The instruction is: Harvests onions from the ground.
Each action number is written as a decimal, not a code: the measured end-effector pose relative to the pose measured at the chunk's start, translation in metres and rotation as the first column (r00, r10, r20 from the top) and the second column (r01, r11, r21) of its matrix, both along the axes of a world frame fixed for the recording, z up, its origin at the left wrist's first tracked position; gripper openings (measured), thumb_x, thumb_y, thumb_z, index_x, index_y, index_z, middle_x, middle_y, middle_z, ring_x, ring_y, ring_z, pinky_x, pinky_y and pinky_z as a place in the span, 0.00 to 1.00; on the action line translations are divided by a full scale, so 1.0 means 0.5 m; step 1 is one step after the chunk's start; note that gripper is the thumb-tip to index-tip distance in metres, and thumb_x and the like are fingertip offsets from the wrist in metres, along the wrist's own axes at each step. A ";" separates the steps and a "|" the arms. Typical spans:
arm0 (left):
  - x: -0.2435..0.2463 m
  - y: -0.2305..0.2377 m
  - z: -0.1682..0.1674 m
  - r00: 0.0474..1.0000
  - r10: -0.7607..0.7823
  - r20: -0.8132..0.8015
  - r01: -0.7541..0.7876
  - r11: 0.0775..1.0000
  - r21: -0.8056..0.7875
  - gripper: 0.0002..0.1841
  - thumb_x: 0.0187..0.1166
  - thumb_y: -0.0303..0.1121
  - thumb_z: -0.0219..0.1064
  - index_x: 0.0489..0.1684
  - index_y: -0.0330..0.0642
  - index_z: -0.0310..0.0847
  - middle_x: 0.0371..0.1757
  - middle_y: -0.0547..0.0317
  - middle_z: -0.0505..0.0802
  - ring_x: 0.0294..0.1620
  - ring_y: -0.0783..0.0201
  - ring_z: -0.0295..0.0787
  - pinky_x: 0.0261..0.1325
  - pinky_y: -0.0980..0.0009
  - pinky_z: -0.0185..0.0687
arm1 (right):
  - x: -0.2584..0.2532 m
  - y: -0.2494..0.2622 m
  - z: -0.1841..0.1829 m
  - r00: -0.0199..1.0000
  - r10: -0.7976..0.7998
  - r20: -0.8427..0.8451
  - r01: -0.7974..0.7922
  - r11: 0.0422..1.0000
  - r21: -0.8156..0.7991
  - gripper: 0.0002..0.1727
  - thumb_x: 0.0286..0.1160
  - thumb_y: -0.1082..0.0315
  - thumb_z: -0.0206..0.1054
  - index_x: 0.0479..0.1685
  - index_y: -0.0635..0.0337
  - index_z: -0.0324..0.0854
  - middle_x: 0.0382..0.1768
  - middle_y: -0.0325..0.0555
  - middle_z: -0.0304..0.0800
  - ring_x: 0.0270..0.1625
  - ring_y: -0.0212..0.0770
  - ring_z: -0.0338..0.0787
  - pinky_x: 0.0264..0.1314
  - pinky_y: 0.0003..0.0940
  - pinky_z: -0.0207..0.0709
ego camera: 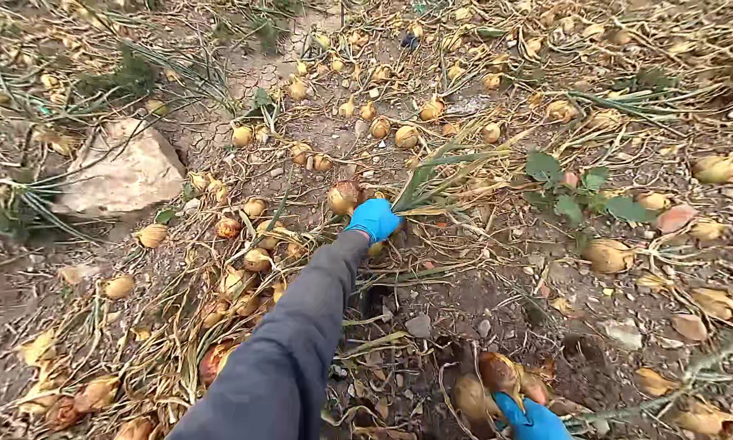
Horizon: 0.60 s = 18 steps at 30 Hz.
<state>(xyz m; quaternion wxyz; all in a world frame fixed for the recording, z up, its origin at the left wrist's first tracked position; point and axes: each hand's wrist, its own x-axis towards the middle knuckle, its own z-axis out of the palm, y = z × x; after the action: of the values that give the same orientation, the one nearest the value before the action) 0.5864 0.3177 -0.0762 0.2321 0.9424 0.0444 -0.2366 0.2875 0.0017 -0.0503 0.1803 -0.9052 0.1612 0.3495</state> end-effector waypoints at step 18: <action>-0.009 -0.042 -0.032 0.934 -0.248 0.259 0.210 0.964 0.166 0.35 0.65 0.43 0.80 0.80 0.65 0.79 0.70 0.46 0.88 0.69 0.38 0.85 0.60 0.34 0.84 | 0.452 0.217 -0.082 0.895 0.350 0.278 -0.288 0.927 -0.239 0.14 0.82 0.63 0.59 0.58 0.55 0.85 0.58 0.57 0.90 0.51 0.62 0.94 0.45 0.66 0.86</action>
<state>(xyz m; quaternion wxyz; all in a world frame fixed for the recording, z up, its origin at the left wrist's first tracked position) 0.5821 0.2968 -0.0923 0.1425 0.9785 -0.0827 -0.1240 0.5136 0.1102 -0.0912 0.0557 -0.9765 0.0121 0.2079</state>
